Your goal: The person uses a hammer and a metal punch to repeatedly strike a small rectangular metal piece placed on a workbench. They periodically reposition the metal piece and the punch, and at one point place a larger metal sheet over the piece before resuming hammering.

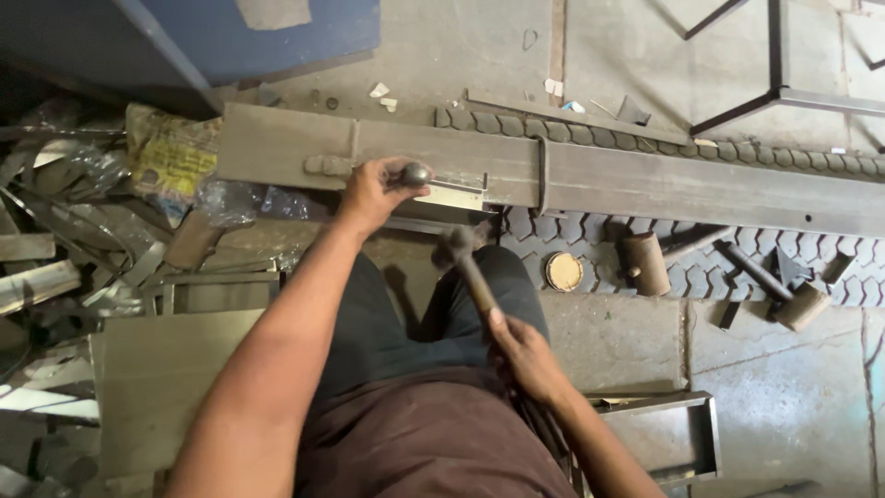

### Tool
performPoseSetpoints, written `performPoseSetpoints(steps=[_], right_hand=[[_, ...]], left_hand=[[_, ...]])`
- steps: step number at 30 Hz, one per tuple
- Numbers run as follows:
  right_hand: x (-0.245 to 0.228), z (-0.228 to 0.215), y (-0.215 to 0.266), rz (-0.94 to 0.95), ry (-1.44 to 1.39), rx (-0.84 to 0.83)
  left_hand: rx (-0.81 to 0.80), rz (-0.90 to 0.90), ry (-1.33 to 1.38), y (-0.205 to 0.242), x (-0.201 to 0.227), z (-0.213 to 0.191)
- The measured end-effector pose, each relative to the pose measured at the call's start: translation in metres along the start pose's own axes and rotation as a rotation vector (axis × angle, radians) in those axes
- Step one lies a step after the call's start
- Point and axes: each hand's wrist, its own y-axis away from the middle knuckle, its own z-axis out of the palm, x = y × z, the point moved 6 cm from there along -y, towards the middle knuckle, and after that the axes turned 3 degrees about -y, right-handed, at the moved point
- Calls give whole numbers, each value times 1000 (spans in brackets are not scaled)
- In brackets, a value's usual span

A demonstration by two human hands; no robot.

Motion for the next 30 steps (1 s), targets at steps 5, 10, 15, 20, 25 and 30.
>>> performPoseSetpoints(steps=[5, 10, 15, 20, 25, 30], right_hand=[[-78, -9, 41, -221, -132, -60], [-144, 4, 72, -816, -158, -178], [-120, 10, 10, -297, 169, 110], [-111, -12, 18, -161, -134, 99], [-151, -25, 59, -414, -181, 71], [-169, -21, 100, -833, -326, -95]], left_hand=[[76, -6, 143, 0, -6, 4], [75, 15, 115, 1, -11, -1], [106, -59, 191, 6, -13, -1], [51, 23, 121, 5, -3, 0], [4, 21, 59, 0, 5, -2], [72, -11, -106, -1, 5, 5]])
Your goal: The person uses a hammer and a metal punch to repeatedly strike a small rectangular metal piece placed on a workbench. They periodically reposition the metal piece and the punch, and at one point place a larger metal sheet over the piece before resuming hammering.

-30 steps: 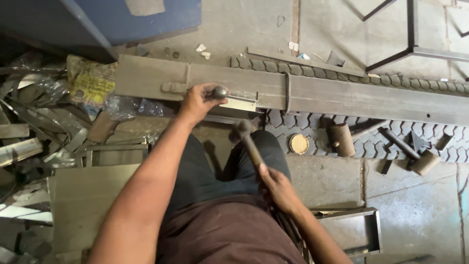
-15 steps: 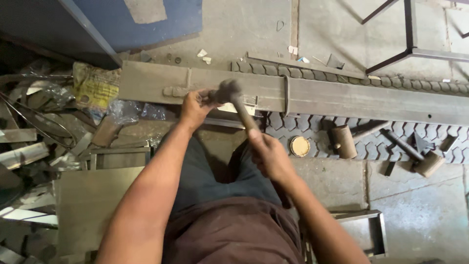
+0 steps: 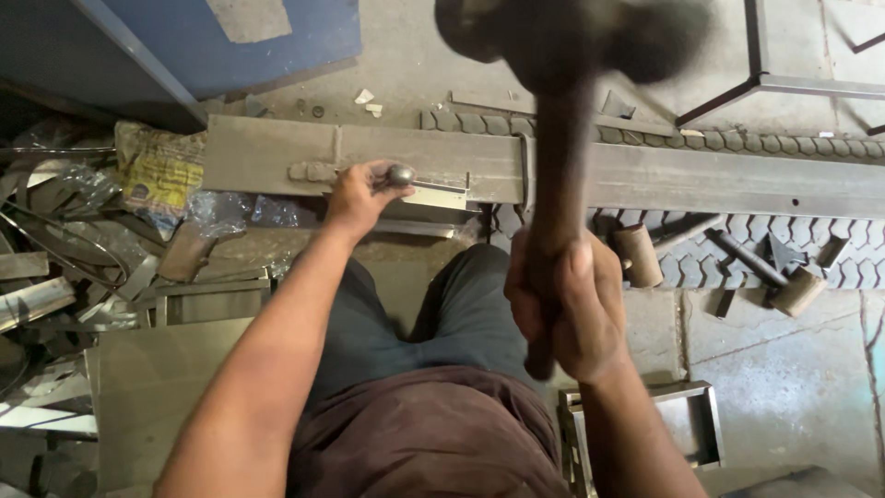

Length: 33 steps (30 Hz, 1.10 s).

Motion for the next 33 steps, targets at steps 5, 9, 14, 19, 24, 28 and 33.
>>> performPoseSetpoints(steps=[5, 9, 14, 19, 24, 28, 33], right_hand=[[83, 2, -12, 326, 329, 179], [136, -26, -6, 628, 197, 227], [152, -69, 52, 732, 318, 270], [215, -79, 82, 907, 167, 86], [329, -62, 41, 938, 333, -113], [393, -27, -17, 697, 840, -240], [358, 4, -21, 649, 1140, -338]], left_hand=[[34, -41, 39, 4, 0, 0], [131, -28, -208, -4, 7, -4], [23, -19, -30, -6, 8, -3], [-34, -23, -7, 0, 6, -4], [-34, 9, 43, -3, 4, -1], [-16, -16, 68, -1, 0, -2], [-9, -70, 95, -1, -5, 0]])
